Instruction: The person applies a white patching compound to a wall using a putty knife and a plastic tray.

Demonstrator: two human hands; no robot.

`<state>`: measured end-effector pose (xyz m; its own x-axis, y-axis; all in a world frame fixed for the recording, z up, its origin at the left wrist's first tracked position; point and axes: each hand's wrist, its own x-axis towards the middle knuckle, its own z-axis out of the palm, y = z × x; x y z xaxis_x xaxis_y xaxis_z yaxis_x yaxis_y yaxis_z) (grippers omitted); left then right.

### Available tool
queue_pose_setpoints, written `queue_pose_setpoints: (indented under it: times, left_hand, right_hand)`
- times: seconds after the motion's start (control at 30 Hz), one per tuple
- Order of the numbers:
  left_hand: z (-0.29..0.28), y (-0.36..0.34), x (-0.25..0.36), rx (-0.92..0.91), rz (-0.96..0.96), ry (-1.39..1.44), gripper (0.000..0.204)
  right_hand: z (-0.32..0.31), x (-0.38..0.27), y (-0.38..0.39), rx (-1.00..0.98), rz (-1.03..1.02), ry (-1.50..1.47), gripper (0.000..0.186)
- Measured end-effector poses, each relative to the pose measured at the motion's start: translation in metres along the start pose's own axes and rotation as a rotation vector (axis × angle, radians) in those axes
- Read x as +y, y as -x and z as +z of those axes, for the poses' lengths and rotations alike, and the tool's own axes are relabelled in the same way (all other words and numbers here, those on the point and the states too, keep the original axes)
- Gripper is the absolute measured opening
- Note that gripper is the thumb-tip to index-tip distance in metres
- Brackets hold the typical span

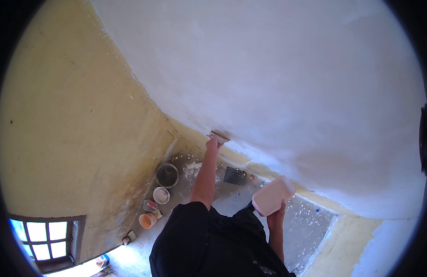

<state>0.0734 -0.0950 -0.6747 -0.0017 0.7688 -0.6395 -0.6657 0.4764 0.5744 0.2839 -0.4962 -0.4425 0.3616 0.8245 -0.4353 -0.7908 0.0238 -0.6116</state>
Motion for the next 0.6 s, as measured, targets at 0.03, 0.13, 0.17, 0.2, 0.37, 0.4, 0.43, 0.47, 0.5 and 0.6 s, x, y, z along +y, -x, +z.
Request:
queue_pose_setpoints:
  times: [0.03, 0.13, 0.17, 0.2, 0.37, 0.4, 0.43, 0.47, 0.5, 0.6]
  left_hand:
    - [0.015, 0.007, 0.004, -0.002, -0.01, -0.003, 0.011]
    - [0.069, 0.066, 0.01, 0.154, 0.04, -0.111, 0.016]
    - [0.078, 0.086, 0.015, 0.138, 0.115, -0.144, 0.019]
    - [0.08, 0.104, 0.025, 0.134, 0.203, -0.168, 0.023]
    - [0.115, 0.173, 0.045, 0.013, 0.321, -0.115, 0.029]
    - [0.119, 0.185, 0.053, -0.007, 0.33, -0.126, 0.031]
    - [0.116, 0.191, 0.06, 0.003, 0.336, -0.125, 0.031]
    - [0.112, 0.197, 0.067, -0.026, 0.322, -0.114, 0.031]
    - [0.109, 0.203, 0.073, -0.057, 0.305, -0.105, 0.032]
    - [0.093, 0.218, 0.092, -0.208, 0.313, -0.006, 0.032]
  right_hand:
    - [-0.006, 0.001, 0.001, 0.034, 0.017, -0.006, 0.062]
    - [-0.014, 0.002, 0.004, 0.089, -0.022, -0.018, 0.062]
    - [-0.013, 0.003, 0.004, 0.086, -0.023, -0.019, 0.062]
    - [-0.01, 0.004, 0.002, 0.061, 0.002, -0.03, 0.062]
    - [-0.02, 0.006, -0.002, 0.047, -0.004, -0.009, 0.061]
    - [-0.019, 0.007, -0.005, 0.044, 0.002, 0.0, 0.061]
    - [-0.013, 0.007, -0.007, 0.041, 0.012, 0.009, 0.061]
    - [-0.008, 0.006, -0.008, 0.038, 0.02, 0.008, 0.061]
    - [-0.004, 0.004, -0.009, 0.022, 0.035, 0.005, 0.06]
    - [-0.006, 0.006, -0.01, 0.011, 0.036, -0.002, 0.061]
